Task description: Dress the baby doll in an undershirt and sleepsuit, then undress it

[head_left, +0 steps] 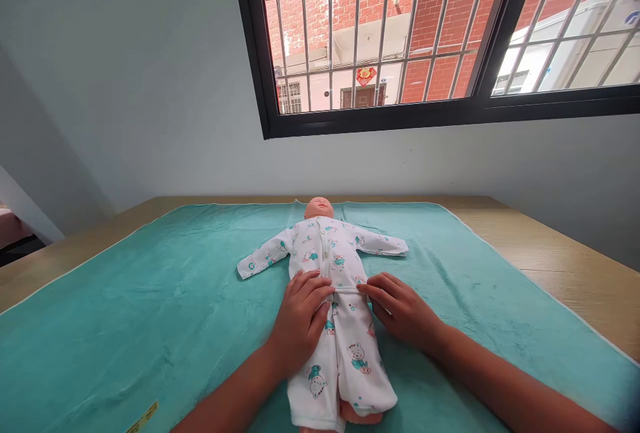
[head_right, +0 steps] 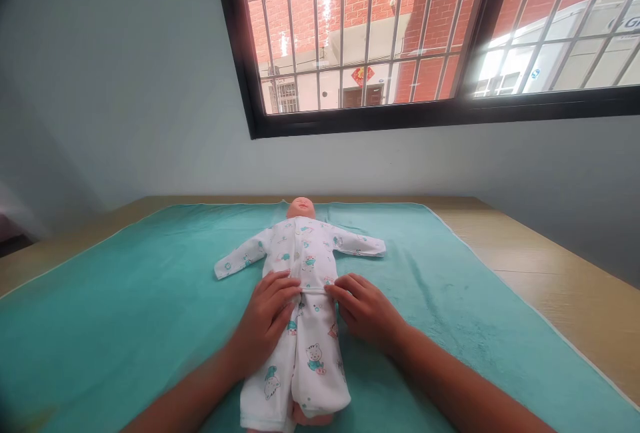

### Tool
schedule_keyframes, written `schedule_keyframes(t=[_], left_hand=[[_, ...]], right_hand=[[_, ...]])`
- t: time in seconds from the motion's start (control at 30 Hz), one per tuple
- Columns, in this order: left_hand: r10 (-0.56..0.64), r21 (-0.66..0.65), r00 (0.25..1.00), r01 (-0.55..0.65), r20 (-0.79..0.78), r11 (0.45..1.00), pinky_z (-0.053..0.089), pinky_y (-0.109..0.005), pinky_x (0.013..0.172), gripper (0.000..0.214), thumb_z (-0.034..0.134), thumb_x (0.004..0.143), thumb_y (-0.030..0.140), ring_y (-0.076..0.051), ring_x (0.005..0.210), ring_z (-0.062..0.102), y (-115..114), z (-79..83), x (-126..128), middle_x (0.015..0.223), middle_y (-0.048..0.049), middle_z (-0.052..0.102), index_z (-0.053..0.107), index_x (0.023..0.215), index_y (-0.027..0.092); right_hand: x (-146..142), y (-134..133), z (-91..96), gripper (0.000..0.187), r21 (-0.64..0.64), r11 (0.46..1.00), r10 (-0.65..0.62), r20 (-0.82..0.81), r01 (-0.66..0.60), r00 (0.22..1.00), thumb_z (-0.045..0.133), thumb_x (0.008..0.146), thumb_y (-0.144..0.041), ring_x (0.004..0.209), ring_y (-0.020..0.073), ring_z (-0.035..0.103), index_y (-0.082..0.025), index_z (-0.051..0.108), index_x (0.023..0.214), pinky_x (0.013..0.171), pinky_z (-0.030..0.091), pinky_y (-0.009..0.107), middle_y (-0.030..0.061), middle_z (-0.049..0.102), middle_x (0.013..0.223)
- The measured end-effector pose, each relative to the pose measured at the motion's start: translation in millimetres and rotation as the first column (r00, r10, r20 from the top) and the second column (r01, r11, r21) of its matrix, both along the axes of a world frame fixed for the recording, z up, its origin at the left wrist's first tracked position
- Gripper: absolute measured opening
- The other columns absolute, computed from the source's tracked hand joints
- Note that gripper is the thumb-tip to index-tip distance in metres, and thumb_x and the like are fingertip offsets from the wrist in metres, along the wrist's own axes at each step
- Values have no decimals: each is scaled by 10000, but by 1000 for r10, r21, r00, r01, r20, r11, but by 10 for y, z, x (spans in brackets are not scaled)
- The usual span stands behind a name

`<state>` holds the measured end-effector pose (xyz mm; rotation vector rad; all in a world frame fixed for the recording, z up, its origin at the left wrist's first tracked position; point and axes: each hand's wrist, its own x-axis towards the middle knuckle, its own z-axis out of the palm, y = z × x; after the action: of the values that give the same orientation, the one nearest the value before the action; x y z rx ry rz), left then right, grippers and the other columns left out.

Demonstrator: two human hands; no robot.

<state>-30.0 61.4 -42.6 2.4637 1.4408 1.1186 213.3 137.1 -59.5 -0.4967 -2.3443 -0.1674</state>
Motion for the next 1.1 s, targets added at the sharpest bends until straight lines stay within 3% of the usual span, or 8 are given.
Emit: schedule_keyframes(t=[0.2, 0.37, 0.53, 0.63, 0.73, 0.8, 0.93, 1.1], left_hand=[[-9, 41, 998, 7, 59, 999, 299, -490, 1119, 253, 442, 925, 145, -203, 1202, 472, -6, -3, 21, 1157, -52, 612, 593, 1107, 235], [10, 77, 995, -17, 95, 997, 390, -437, 1048, 237, 442, 931, 168, -202, 1184, 482, 15, -47, -36, 1189, -82, 577, 580, 1115, 224], [203, 38, 963, -213, 179, 976, 401, -421, 1053, 253, 393, 962, 274, -195, 1211, 486, 229, -135, -393, 1255, -72, 562, 598, 1100, 221], [409, 44, 903, -418, 132, 908, 361, -452, 1091, 315, 391, 950, 348, -229, 1263, 455, 412, -211, -798, 1295, -90, 555, 595, 1139, 202], [567, 51, 824, -566, -2, 823, 297, -453, 1131, 405, 383, 933, 363, -264, 1356, 354, 537, -293, -1201, 1398, -126, 480, 566, 1231, 157], [608, -28, 787, -614, -102, 789, 280, -444, 1136, 447, 360, 933, 371, -271, 1383, 313, 577, -336, -1389, 1429, -133, 456, 550, 1262, 136], [627, -222, 748, -664, -220, 714, 353, -406, 1059, 419, 332, 935, 374, -251, 1278, 436, 594, -364, -1532, 1317, -102, 566, 584, 1202, 172], [680, -223, 693, -721, -240, 656, 412, -350, 928, 372, 401, 896, 374, -266, 1142, 519, 601, -336, -1541, 1173, -132, 628, 617, 1091, 142]], right_hand=[[4, -1, 2, 258, -24, 1000, 1, 6, -1, 1000, 413, 946, -165, 798, 172, 572, -192, 542, 1167, 698, 494, 303, 88, 618, 924], [27, -1, -49, 241, -54, 998, -15, 56, 18, 998, 411, 953, -189, 711, 145, 584, -172, 516, 1169, 627, 448, 256, 61, 641, 854], [169, 98, -59, 185, -170, 981, -94, -1, 93, 996, 420, 953, -239, 587, 109, 517, -193, 573, 860, 564, 404, 227, 10, 591, 709], [356, 268, -58, 225, -240, 942, -257, -58, 236, 965, 410, 957, -273, 634, 123, 546, -201, 574, 821, 614, 454, 243, 18, 608, 754], [542, 484, -104, 203, -255, 895, -386, -37, 365, 922, 432, 943, -299, 953, 190, 610, -212, 598, 1022, 822, 513, 331, 63, 646, 1041], [625, 615, -176, 317, -254, 861, -452, 14, 440, 892, 467, 920, -323, 1175, 239, 536, -210, 556, 1203, 962, 478, 417, 88, 587, 1247], [686, 782, -360, 519, -304, 755, -576, 117, 581, 809, 530, 870, -405, 1295, 304, 443, -148, 497, 1320, 1045, 408, 494, 146, 478, 1395], [674, 898, -369, 563, -399, 660, -647, 130, 637, 752, 543, 852, -498, 1237, 299, 489, -138, 518, 1284, 1019, 402, 440, 158, 519, 1341]])
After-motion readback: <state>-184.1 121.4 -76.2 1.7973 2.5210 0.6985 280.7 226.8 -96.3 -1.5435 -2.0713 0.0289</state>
